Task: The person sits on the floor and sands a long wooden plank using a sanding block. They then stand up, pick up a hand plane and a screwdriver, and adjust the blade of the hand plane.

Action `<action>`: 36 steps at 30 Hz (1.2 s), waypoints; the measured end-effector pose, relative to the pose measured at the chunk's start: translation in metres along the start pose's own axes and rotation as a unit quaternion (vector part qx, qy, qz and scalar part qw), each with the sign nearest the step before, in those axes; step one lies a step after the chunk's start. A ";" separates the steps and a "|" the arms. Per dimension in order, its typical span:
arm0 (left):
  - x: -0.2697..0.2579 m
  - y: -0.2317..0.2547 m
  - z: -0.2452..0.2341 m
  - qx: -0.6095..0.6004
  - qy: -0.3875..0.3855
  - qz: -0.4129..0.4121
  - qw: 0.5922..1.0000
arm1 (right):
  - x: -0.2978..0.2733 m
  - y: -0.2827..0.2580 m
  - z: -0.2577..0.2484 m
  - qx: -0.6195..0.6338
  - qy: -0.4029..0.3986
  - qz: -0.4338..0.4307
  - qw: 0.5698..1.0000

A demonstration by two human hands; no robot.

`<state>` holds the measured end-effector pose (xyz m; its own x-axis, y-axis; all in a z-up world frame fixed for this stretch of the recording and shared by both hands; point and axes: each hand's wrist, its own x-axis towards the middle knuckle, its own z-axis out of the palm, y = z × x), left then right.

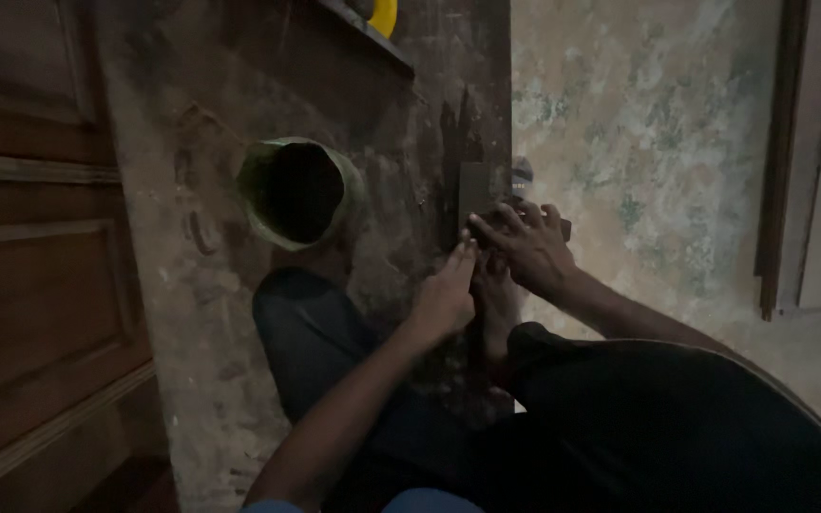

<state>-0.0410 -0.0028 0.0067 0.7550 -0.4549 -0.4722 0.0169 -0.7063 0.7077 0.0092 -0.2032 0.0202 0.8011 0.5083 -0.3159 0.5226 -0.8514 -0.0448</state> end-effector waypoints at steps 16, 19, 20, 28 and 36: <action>0.035 0.024 -0.018 -0.058 0.032 -0.057 0.996 | 0.045 0.036 -0.048 0.120 -0.076 0.039 0.989; 0.038 0.012 -0.011 -0.075 0.064 -0.024 0.995 | 0.040 0.036 -0.044 0.120 0.037 0.013 0.992; 0.034 0.008 -0.006 -0.068 0.097 0.016 0.993 | 0.035 0.034 -0.042 0.134 -0.002 0.008 0.991; 0.040 0.018 -0.020 -0.066 -0.055 -0.063 0.994 | 0.035 0.033 -0.041 0.124 0.066 -0.054 0.989; 0.025 -0.006 0.012 -0.074 0.015 0.099 0.992 | 0.025 0.019 -0.040 0.105 -0.043 -0.044 0.993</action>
<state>-0.0298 -0.0159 -0.0156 0.7725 -0.5591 -0.3011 -0.0404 -0.5164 0.8554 0.0507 -0.2018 0.0500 0.7223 0.5769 -0.3814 0.5100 -0.8168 -0.2697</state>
